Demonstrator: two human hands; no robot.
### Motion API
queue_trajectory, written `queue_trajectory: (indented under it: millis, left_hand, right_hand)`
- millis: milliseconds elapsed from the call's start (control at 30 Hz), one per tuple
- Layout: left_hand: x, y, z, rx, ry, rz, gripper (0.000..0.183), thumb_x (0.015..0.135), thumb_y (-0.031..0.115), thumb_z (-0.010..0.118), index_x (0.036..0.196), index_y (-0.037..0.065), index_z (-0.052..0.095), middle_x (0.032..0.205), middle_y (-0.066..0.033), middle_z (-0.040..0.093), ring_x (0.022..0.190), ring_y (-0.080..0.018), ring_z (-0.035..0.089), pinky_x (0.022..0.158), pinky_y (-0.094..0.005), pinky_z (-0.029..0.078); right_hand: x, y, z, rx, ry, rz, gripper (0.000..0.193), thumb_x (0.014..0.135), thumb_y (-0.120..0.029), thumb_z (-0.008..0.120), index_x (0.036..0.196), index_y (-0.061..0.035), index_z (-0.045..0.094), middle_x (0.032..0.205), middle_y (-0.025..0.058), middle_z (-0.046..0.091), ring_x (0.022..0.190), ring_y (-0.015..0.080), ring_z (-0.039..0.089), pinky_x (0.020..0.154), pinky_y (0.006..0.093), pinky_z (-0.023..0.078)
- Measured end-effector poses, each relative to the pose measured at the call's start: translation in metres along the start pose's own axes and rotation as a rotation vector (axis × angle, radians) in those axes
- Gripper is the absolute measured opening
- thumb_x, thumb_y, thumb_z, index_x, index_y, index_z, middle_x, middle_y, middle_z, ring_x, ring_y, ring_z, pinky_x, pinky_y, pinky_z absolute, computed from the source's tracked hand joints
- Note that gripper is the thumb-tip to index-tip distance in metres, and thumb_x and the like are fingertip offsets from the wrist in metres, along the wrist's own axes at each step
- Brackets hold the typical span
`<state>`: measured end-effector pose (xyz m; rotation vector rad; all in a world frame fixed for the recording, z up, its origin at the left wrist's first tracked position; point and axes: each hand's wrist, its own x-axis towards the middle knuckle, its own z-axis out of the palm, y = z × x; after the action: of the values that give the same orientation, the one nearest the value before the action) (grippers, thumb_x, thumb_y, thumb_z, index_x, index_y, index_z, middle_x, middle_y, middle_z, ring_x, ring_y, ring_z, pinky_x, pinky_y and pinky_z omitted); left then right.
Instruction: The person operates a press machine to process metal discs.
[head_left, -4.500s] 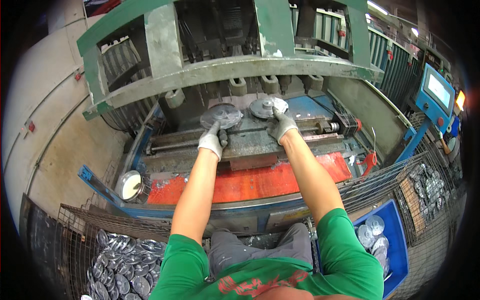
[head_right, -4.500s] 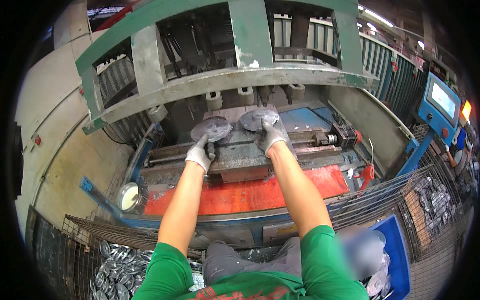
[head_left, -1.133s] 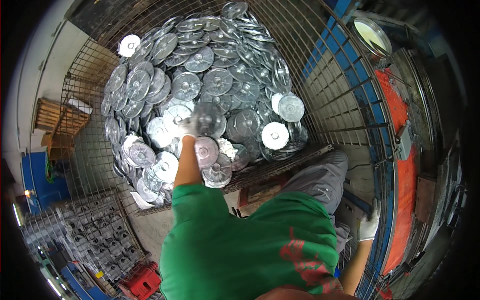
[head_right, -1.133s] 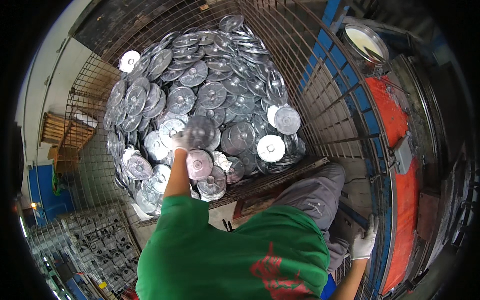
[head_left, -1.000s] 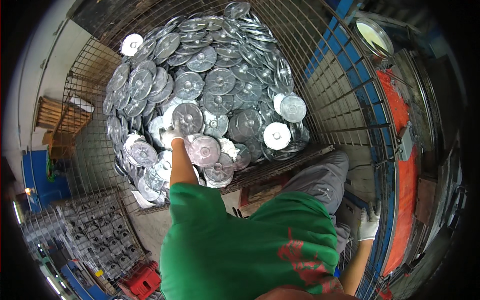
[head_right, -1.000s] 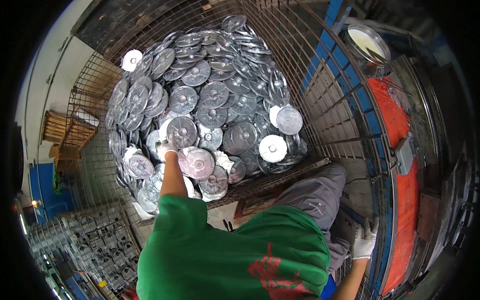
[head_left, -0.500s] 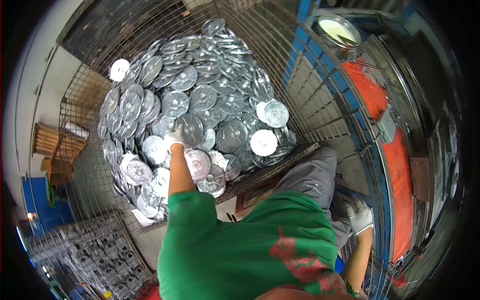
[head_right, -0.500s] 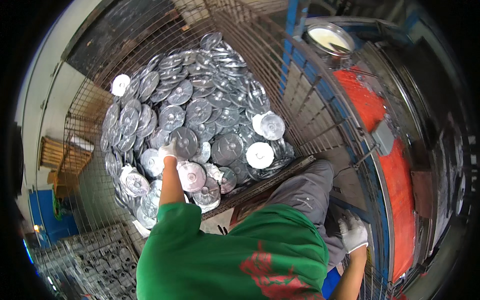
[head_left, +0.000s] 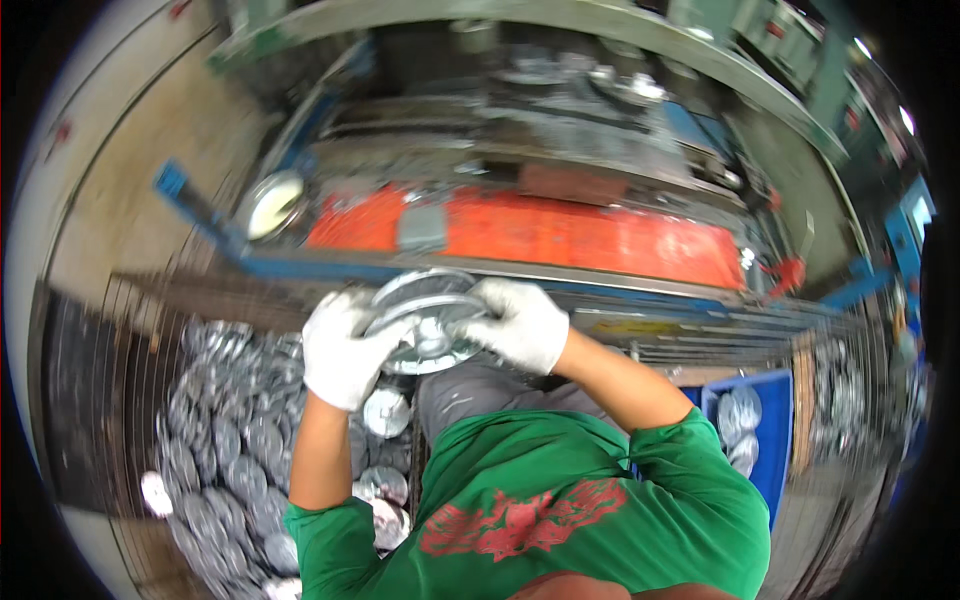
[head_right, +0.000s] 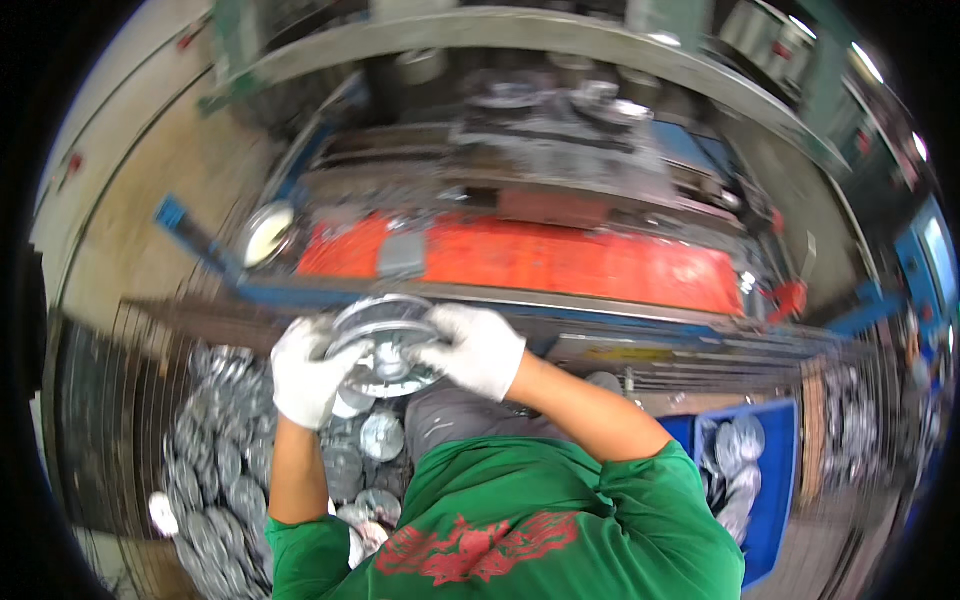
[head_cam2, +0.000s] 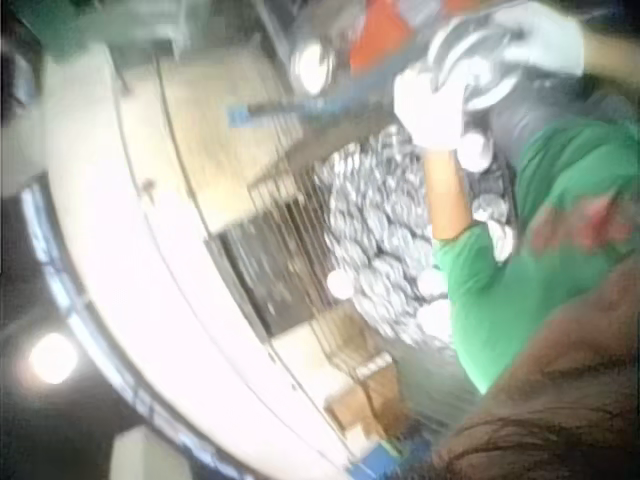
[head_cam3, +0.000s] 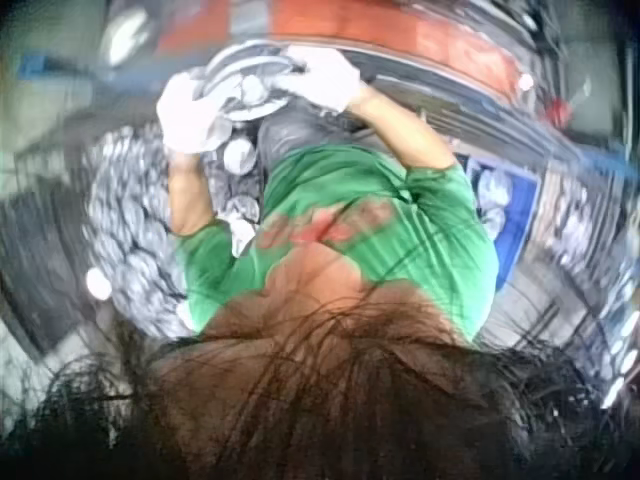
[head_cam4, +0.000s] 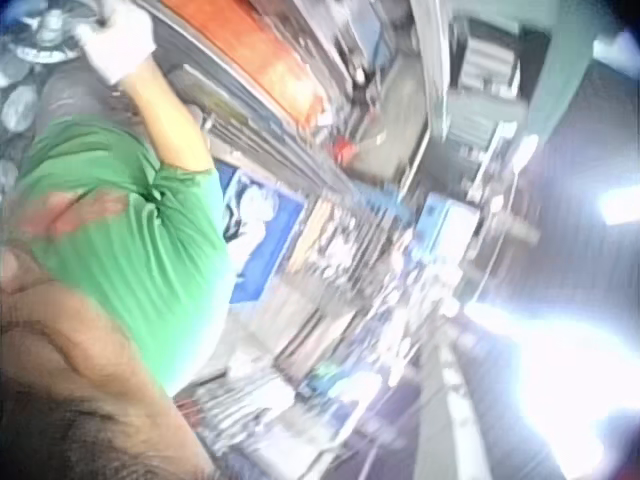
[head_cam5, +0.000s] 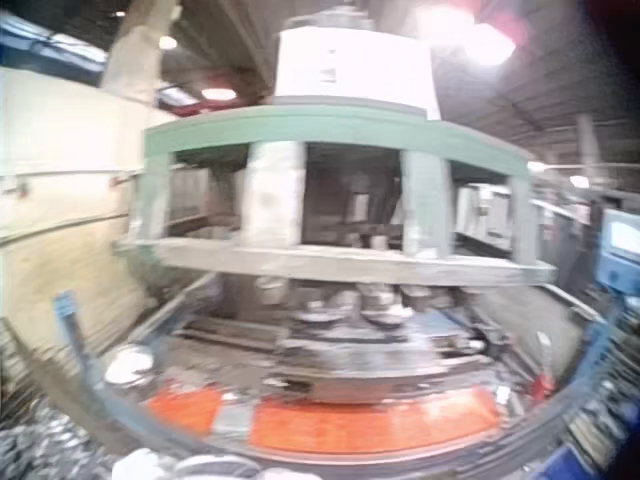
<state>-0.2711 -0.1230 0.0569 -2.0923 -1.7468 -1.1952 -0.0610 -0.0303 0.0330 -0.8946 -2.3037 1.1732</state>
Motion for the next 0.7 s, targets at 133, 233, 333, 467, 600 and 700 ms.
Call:
queue_trajectory:
  millis: [133,233,333,467,600,700]
  left_hand:
    - [0.074,0.032,0.071,0.047,-0.211,0.026,0.037,0.065,0.037,0.076,0.085,0.006,0.071,0.084,-0.0144,0.065,0.081,-0.029,0.062,0.077,-0.0376,0.048]
    - [0.093,0.044,0.13,0.154,-0.243,0.169,0.045,0.074,0.052,0.064,0.096,0.013,0.069,0.098,-0.0069,0.065,0.094,-0.0245,0.06,0.082,-0.0376,0.045]
    - [0.076,0.051,0.168,0.148,-0.296,0.26,0.045,0.07,0.046,0.069,0.096,0.009,0.068,0.106,-0.0078,0.063,0.104,-0.0254,0.055,0.092,-0.041,0.039]
    - [0.036,0.039,0.172,0.195,-0.324,0.348,0.039,0.069,0.042,0.07,0.085,0.006,0.07,0.111,-0.0057,0.061,0.113,-0.0282,0.048,0.098,-0.0479,0.032]
    - [0.001,0.021,0.182,0.241,-0.377,0.305,0.038,0.069,0.042,0.07,0.081,0.006,0.07,0.121,-0.0073,0.055,0.118,-0.0313,0.043,0.101,-0.0501,0.029]
    - [-0.005,0.015,0.183,0.241,-0.395,0.241,0.037,0.07,0.041,0.07,0.082,0.006,0.069,0.126,-0.0084,0.051,0.121,-0.0327,0.041,0.102,-0.0511,0.028]
  right_hand:
    - [-0.043,0.057,-0.086,-0.362,0.444,-0.037,0.02,0.075,-0.019,0.07,0.089,-0.0049,0.067,0.079,0.0125,0.061,0.075,0.0274,0.061,0.068,0.0337,0.049]
    - [-0.069,0.104,-0.118,-0.633,0.723,-0.024,0.014,0.073,-0.011,0.065,0.087,-0.0086,0.066,0.081,0.0099,0.061,0.08,0.03,0.059,0.07,0.0378,0.048]
    - [-0.085,0.149,-0.127,-0.782,0.783,-0.099,0.019,0.072,-0.008,0.064,0.09,-0.008,0.065,0.086,0.0114,0.061,0.085,0.0319,0.058,0.073,0.0388,0.048]
    - [-0.115,0.181,-0.112,-0.827,0.674,-0.148,0.031,0.069,-0.006,0.063,0.099,-0.0084,0.063,0.099,0.0144,0.061,0.096,0.0338,0.057,0.081,0.045,0.046]
    - [-0.124,0.173,-0.099,-0.943,0.77,-0.033,0.052,0.059,0.005,0.057,0.108,-0.0102,0.061,0.106,0.0167,0.057,0.102,0.0385,0.052,0.089,0.0467,0.042]
    - [-0.128,0.162,-0.089,-0.792,0.893,0.079,0.056,0.061,0.004,0.056,0.116,-0.0035,0.054,0.112,0.0186,0.054,0.106,0.0387,0.049,0.094,0.0463,0.038]
